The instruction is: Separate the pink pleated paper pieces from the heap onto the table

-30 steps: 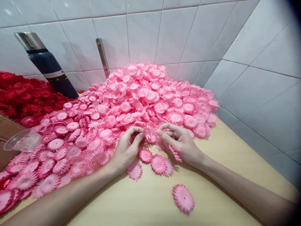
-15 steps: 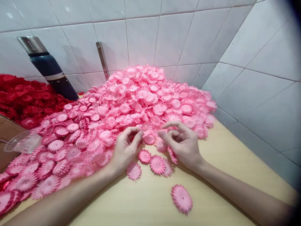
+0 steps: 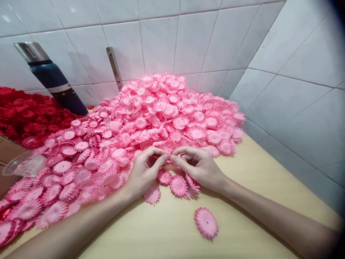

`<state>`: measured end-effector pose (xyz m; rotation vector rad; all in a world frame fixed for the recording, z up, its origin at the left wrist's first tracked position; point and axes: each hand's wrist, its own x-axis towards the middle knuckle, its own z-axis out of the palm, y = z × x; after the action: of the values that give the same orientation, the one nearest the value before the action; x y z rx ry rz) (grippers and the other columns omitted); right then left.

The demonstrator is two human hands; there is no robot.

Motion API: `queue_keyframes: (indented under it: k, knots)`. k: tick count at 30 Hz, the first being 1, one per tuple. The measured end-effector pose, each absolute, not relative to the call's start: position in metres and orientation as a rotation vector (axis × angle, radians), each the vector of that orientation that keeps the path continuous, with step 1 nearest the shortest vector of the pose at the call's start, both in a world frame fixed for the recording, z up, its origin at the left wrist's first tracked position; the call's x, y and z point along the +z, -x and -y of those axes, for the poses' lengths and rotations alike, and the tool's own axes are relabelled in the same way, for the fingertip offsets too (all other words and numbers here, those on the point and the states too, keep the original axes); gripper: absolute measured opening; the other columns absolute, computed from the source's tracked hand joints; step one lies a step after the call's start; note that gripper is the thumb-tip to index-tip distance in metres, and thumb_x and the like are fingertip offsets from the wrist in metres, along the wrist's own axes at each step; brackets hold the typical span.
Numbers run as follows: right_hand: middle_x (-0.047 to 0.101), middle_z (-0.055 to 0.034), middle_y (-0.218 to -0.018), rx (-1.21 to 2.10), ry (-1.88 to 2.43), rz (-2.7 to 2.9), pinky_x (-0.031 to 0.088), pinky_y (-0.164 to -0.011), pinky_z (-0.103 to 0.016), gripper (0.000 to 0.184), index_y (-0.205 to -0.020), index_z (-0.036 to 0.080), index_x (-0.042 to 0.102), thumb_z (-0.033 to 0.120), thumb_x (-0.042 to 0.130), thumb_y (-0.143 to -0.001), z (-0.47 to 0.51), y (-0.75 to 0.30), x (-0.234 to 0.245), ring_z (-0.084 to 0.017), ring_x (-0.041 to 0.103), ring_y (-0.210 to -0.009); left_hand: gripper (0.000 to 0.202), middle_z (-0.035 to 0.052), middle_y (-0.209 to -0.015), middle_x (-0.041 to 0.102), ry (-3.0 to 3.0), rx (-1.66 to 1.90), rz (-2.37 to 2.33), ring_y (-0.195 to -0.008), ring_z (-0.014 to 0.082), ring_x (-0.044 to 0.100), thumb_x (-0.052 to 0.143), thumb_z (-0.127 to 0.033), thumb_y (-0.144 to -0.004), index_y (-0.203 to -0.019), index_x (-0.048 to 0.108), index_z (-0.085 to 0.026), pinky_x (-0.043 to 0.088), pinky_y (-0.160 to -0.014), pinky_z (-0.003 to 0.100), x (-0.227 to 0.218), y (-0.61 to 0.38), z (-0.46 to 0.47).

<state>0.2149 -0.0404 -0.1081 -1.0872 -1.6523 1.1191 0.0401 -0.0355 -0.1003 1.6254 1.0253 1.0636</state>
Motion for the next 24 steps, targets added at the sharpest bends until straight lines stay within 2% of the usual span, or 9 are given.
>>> queue_keyframes:
  k: [8,14,24]
  knots:
    - [0.040,0.0087,-0.046,1.188,1.049,1.619,0.025,-0.039,-0.022,0.023,-0.087,0.016,0.060,0.039,0.058,-0.087,0.0396,-0.2151,-0.1057,-0.006,0.032,-0.038,0.014,0.0044,-0.084,0.065,-1.618,1.043,-1.046,-0.076,0.0149,0.060,0.058,-0.027,-0.087,-0.087,0.065,-0.014,0.048,-0.068,0.024,-0.0979,-0.0410,0.0371]
    - [0.041,0.0086,-0.045,1.210,1.049,1.611,0.021,-0.037,-0.022,0.024,-0.088,0.015,0.063,0.039,0.061,-0.085,0.0389,-0.2157,-0.1056,-0.006,0.032,-0.036,0.014,0.0044,-0.082,0.064,-1.629,1.025,-1.053,-0.074,0.0148,0.060,0.059,-0.026,-0.086,-0.082,0.063,-0.014,0.048,-0.069,0.024,-0.0934,-0.0416,0.0381]
    - [0.043,0.0078,-0.047,1.285,1.047,1.590,0.023,-0.039,-0.021,0.025,-0.092,0.014,0.061,0.039,0.058,-0.087,0.0388,-0.2176,-0.1057,-0.006,0.035,-0.038,0.015,0.0042,-0.080,0.064,-1.765,1.012,-1.096,-0.073,0.0145,0.059,0.059,-0.026,-0.087,-0.080,0.063,-0.014,0.045,-0.069,0.025,-0.0959,-0.0402,0.0384]
